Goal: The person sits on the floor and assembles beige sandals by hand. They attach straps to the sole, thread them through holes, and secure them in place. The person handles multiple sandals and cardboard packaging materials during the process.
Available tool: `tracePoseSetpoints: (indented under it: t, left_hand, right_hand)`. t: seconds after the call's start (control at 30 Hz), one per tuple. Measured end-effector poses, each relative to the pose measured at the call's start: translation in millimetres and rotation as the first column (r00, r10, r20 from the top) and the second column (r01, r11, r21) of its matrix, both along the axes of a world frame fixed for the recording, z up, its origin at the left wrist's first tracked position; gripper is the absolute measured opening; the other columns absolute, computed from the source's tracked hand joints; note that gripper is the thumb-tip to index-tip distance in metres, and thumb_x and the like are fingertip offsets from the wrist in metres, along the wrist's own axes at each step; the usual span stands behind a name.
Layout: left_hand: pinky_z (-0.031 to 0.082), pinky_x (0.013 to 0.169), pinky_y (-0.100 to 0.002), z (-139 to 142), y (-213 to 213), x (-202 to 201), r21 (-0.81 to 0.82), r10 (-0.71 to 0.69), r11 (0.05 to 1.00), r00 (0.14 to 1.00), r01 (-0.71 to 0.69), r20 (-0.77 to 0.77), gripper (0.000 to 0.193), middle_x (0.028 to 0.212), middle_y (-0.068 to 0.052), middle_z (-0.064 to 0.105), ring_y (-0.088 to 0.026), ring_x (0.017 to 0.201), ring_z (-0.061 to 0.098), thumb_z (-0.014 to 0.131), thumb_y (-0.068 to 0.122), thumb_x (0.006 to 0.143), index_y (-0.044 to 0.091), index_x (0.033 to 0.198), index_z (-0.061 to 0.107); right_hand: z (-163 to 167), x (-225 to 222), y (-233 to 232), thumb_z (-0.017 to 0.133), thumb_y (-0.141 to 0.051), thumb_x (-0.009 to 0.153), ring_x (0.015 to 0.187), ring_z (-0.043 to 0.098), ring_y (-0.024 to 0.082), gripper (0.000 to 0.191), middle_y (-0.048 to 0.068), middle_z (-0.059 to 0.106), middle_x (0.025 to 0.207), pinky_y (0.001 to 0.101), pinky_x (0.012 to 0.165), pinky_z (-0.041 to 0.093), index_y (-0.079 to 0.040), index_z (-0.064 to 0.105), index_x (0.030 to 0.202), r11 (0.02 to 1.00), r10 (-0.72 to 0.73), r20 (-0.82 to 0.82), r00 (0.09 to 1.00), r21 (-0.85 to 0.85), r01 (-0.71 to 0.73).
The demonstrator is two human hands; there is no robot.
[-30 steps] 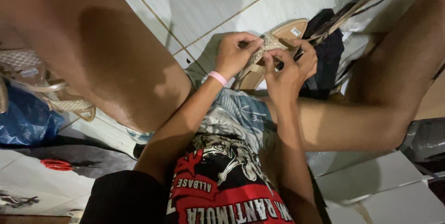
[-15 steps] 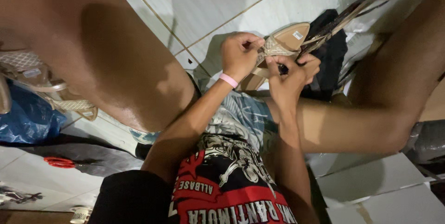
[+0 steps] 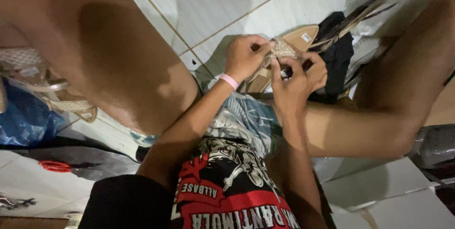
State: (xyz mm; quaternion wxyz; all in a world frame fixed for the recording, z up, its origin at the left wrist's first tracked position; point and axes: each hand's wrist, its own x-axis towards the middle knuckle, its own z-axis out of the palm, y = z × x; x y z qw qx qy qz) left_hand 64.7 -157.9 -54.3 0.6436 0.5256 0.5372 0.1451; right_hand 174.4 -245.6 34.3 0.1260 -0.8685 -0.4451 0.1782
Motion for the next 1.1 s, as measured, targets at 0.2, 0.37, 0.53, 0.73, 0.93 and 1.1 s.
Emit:
tracePoseSetpoints:
  t: [0.2, 0.37, 0.53, 0.73, 0.93, 1.1]
  left_hand:
    - [0.054, 0.062, -0.030, -3.7, 1.5, 1.9, -0.002, 0.071, 0.997, 0.997, -0.071, 0.036, 0.022, 0.073, -0.008, 0.076, -0.015, 0.064, 0.071, 0.082, 0.025, 0.083, 0.003, 0.083, 0.078]
    - [0.055, 0.062, -0.030, -2.1, -3.2, 9.1, 0.067, 0.136, 0.988, 0.989, -0.140, 0.054, 0.016, 0.075, -0.008, 0.072, -0.016, 0.064, 0.070, 0.080, 0.017, 0.083, 0.004, 0.079, 0.072]
    - [0.054, 0.064, -0.031, 3.3, -7.6, 16.4, 0.081, 0.194, 0.978, 0.981, -0.193, -0.008, 0.014, 0.079, -0.008, 0.071, -0.017, 0.068, 0.069, 0.079, 0.012, 0.083, 0.003, 0.079, 0.070]
    - [0.054, 0.068, -0.030, -6.1, 6.0, 3.8, -0.084, -0.070, 0.994, 0.997, 0.068, -0.021, 0.016, 0.082, -0.011, 0.077, -0.017, 0.070, 0.070, 0.080, 0.019, 0.090, 0.003, 0.091, 0.077]
    - [0.058, 0.089, -0.028, -1.2, -24.8, -13.5, -0.294, 0.123, 0.954, 0.964, -0.050, 0.236, 0.023, 0.107, -0.007, 0.076, -0.012, 0.096, 0.072, 0.073, 0.009, 0.093, 0.001, 0.115, 0.071]
    - [0.058, 0.090, -0.029, -4.5, -30.1, -13.4, -0.182, 0.125, 0.980, 0.964, -0.082, 0.233, 0.021, 0.103, -0.007, 0.078, -0.014, 0.096, 0.074, 0.076, 0.004, 0.089, -0.001, 0.109, 0.072]
  right_hand:
    - [-9.7, -0.6, 5.8, 0.089, -0.030, 0.089, 0.129, 0.044, 0.033, 0.019, 0.010, 0.051, 0.128, 0.0511, 0.111, 0.025, -0.015, 0.078, 0.091, 0.996, -0.090, -0.060, 0.994, 0.004, 0.091]
    - [-10.1, 3.1, 6.3, 0.088, -0.025, 0.089, 0.125, 0.045, 0.033, 0.017, 0.013, 0.047, 0.124, 0.0476, 0.107, 0.032, -0.011, 0.077, 0.090, 0.983, -0.173, -0.145, 0.974, 0.032, 0.180]
    - [-11.1, -1.0, 8.5, 0.084, -0.025, 0.082, 0.118, 0.044, 0.030, 0.017, 0.012, 0.043, 0.115, 0.0394, 0.078, 0.047, -0.011, 0.074, 0.083, 0.926, -0.356, -0.288, 0.889, 0.020, 0.377]
    - [-9.9, 8.1, 2.5, 0.095, -0.021, 0.081, 0.115, 0.047, 0.031, 0.019, 0.014, 0.046, 0.112, 0.0443, 0.099, 0.036, -0.009, 0.081, 0.085, 0.992, -0.102, -0.003, 0.995, 0.067, 0.102]
    - [8.2, 46.6, -1.7, 0.072, -0.010, 0.103, 0.098, 0.061, 0.027, 0.012, 0.012, 0.066, 0.120, 0.0311, 0.086, 0.049, -0.006, 0.074, 0.115, 0.974, -0.146, -0.319, 0.936, 0.120, 0.193]
    - [13.9, 56.1, 14.8, 0.062, -0.006, 0.112, 0.109, 0.070, 0.028, 0.017, 0.016, 0.070, 0.120, 0.0356, 0.095, 0.055, -0.002, 0.069, 0.126, 0.988, 0.108, -0.371, 0.922, 0.142, -0.059]
